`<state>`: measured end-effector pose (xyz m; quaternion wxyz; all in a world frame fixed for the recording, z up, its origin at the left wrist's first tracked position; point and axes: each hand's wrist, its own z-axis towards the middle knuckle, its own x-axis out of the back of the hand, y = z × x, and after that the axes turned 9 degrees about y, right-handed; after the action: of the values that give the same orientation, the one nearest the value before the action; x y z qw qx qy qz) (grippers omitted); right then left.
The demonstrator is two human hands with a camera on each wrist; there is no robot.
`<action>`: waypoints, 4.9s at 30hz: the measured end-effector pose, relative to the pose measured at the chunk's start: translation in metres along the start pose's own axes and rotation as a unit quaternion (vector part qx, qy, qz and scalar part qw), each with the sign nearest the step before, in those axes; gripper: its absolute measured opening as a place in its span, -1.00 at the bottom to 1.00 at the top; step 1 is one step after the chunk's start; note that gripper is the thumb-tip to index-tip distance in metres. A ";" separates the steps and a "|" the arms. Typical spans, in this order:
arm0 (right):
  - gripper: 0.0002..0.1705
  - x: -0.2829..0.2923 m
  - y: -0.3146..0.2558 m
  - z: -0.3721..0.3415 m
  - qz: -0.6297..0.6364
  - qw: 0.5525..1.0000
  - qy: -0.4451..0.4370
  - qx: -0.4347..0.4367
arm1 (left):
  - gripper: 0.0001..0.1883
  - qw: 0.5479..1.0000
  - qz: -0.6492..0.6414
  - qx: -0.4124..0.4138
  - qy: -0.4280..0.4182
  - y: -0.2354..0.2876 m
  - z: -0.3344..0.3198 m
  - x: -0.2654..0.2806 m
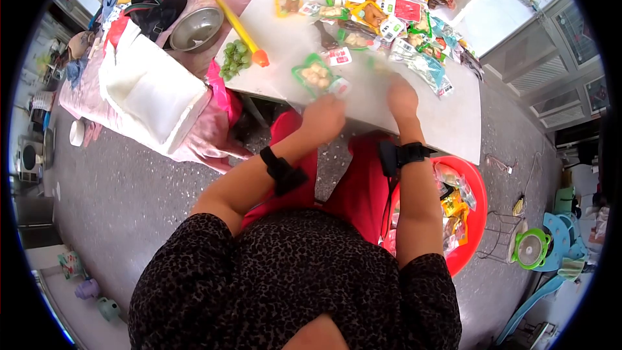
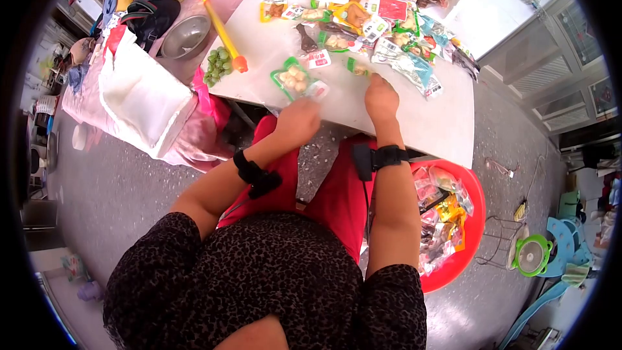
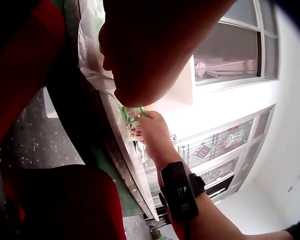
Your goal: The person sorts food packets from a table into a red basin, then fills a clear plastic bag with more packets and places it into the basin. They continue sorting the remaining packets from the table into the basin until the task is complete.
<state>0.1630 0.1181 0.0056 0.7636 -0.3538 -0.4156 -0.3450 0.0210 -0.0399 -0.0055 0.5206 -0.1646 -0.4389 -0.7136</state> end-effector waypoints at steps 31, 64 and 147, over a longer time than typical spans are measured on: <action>-0.67 0.042 -0.028 -0.070 0.091 0.963 0.120 0.225 | -0.84 0.961 -0.178 0.209 -0.037 -0.002 0.022 0.003; -0.75 0.020 -0.013 -0.082 0.761 0.497 -0.107 -0.403 | -0.83 0.992 -0.093 0.082 -0.035 0.007 0.011 0.002; -0.86 -0.023 -0.019 -0.054 0.294 0.926 0.234 -0.030 | -0.90 0.945 0.220 -0.241 0.012 -0.051 0.164 -0.075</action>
<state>0.1588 0.0687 -0.0321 0.8952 -0.3922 -0.0921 -0.1907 -0.0302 0.1389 0.0115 0.6149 -0.3693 -0.2001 -0.6674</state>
